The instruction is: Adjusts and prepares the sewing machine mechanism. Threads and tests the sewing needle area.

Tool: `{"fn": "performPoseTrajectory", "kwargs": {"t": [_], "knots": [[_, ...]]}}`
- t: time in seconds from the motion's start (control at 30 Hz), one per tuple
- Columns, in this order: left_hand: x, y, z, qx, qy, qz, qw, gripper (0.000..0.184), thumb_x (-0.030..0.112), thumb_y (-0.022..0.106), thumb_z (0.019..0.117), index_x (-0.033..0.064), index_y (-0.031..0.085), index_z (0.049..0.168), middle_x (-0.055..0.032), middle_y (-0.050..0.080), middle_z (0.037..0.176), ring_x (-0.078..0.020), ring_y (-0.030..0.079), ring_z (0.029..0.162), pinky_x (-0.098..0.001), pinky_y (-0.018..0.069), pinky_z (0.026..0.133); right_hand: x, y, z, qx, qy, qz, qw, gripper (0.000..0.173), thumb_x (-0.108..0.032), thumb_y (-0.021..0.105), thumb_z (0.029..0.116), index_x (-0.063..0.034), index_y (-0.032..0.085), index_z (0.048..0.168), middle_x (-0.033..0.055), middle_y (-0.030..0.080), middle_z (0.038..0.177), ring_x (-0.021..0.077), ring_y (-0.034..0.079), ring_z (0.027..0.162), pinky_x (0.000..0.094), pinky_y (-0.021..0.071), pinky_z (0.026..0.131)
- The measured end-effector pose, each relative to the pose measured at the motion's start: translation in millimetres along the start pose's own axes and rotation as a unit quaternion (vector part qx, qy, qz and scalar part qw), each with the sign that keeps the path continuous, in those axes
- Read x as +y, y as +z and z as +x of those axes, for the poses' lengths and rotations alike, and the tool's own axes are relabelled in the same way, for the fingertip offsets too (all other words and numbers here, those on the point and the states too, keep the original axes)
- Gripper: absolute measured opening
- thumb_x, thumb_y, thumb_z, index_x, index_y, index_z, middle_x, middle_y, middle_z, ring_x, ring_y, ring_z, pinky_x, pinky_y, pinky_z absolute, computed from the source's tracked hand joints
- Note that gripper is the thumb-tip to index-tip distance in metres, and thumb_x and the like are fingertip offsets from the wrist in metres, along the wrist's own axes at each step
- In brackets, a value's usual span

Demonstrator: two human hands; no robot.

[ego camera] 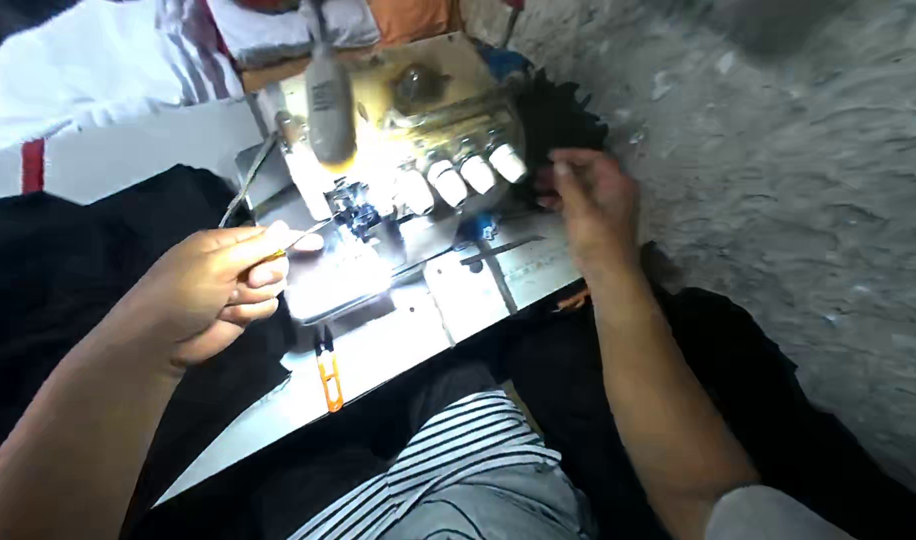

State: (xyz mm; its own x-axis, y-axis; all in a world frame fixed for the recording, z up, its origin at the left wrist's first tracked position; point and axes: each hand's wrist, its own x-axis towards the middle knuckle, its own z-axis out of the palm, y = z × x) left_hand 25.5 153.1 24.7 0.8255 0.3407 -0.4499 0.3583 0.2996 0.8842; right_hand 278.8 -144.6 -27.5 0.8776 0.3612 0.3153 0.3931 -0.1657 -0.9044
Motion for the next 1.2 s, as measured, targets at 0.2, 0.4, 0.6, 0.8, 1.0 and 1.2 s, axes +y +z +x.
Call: {"fn": "performPoseTrajectory", "kwargs": {"t": [0.2, 0.4, 0.6, 0.8, 1.0, 1.2], "knots": [[11.7, 7.8, -2.0, 0.036, 0.015, 0.070, 0.997, 0.028, 0.013, 0.046, 0.1083, 0.0097, 0.073, 0.108, 0.0063, 0.041, 0.060, 0.0007, 0.031, 0.043, -0.0123, 0.0276, 0.038, -14.7, 19.9, 26.3, -0.043, -0.080, -0.209, 0.974, 0.035, -0.006, 0.048, 0.1008, -0.0040, 0.069, 0.129, 0.0142, 0.070, 0.125, 0.0196, 0.068, 0.115, 0.0413, 0.0526, 0.103], [0.6, 4.1, 8.0, 0.021, 0.079, 0.068, 0.994, 0.024, 0.009, 0.053, 0.1049, 0.0075, 0.075, 0.097, 0.0053, 0.041, 0.056, 0.0000, 0.033, 0.042, -0.0132, 0.0277, 0.038, -20.9, 11.0, 38.8, -0.055, -0.109, -0.245, 0.962, 0.028, -0.013, 0.051, 0.1032, 0.0015, 0.072, 0.116, 0.0136, 0.072, 0.099, 0.0016, 0.063, 0.080, 0.0235, 0.0537, 0.080], [-2.7, 2.2, 8.9, 0.026, 0.159, 0.137, 0.977, 0.021, 0.005, 0.056, 0.1032, 0.0053, 0.077, 0.099, 0.0036, 0.046, 0.059, -0.0013, 0.035, 0.043, -0.0140, 0.0291, 0.038, -22.8, 16.2, 37.8, -0.042, -0.137, -0.196, 0.970, 0.021, -0.010, 0.056, 0.1020, 0.0018, 0.073, 0.107, 0.0019, 0.072, 0.095, -0.0125, 0.058, 0.078, 0.0102, 0.0496, 0.076], [-5.0, -0.9, 9.9, 0.063, 0.251, 0.279, 0.925, 0.019, 0.015, 0.064, 0.1022, 0.0114, 0.077, 0.090, 0.0058, 0.058, 0.062, -0.0009, 0.044, 0.044, -0.0159, 0.0355, 0.041, -23.0, 17.1, 38.4, -0.043, -0.126, -0.193, 0.972, 0.021, -0.009, 0.055, 0.1008, 0.0005, 0.073, 0.105, 0.0003, 0.071, 0.093, -0.0118, 0.057, 0.076, 0.0114, 0.0501, 0.075], [-7.5, -1.1, 8.4, 0.086, 0.307, 0.356, 0.879, 0.019, 0.019, 0.064, 0.1024, 0.0141, 0.078, 0.092, 0.0102, 0.062, 0.066, 0.0038, 0.048, 0.049, -0.0147, 0.0389, 0.046, -24.7, 15.6, 38.2, -0.045, -0.121, -0.212, 0.969, 0.023, -0.008, 0.054, 0.1007, 0.0008, 0.073, 0.108, 0.0053, 0.072, 0.095, -0.0090, 0.058, 0.076, 0.0134, 0.0510, 0.075], [-12.4, 0.4, 7.8, 0.112, 0.347, 0.402, 0.840, 0.018, 0.020, 0.063, 0.1018, 0.0135, 0.079, 0.100, 0.0090, 0.073, 0.081, 0.0087, 0.059, 0.065, -0.0125, 0.0471, 0.059, -26.7, 15.7, 39.5, -0.041, -0.108, -0.229, 0.967, 0.024, -0.011, 0.054, 0.1009, -0.0012, 0.074, 0.108, 0.0049, 0.072, 0.092, -0.0077, 0.056, 0.073, 0.0151, 0.0487, 0.073]]}}
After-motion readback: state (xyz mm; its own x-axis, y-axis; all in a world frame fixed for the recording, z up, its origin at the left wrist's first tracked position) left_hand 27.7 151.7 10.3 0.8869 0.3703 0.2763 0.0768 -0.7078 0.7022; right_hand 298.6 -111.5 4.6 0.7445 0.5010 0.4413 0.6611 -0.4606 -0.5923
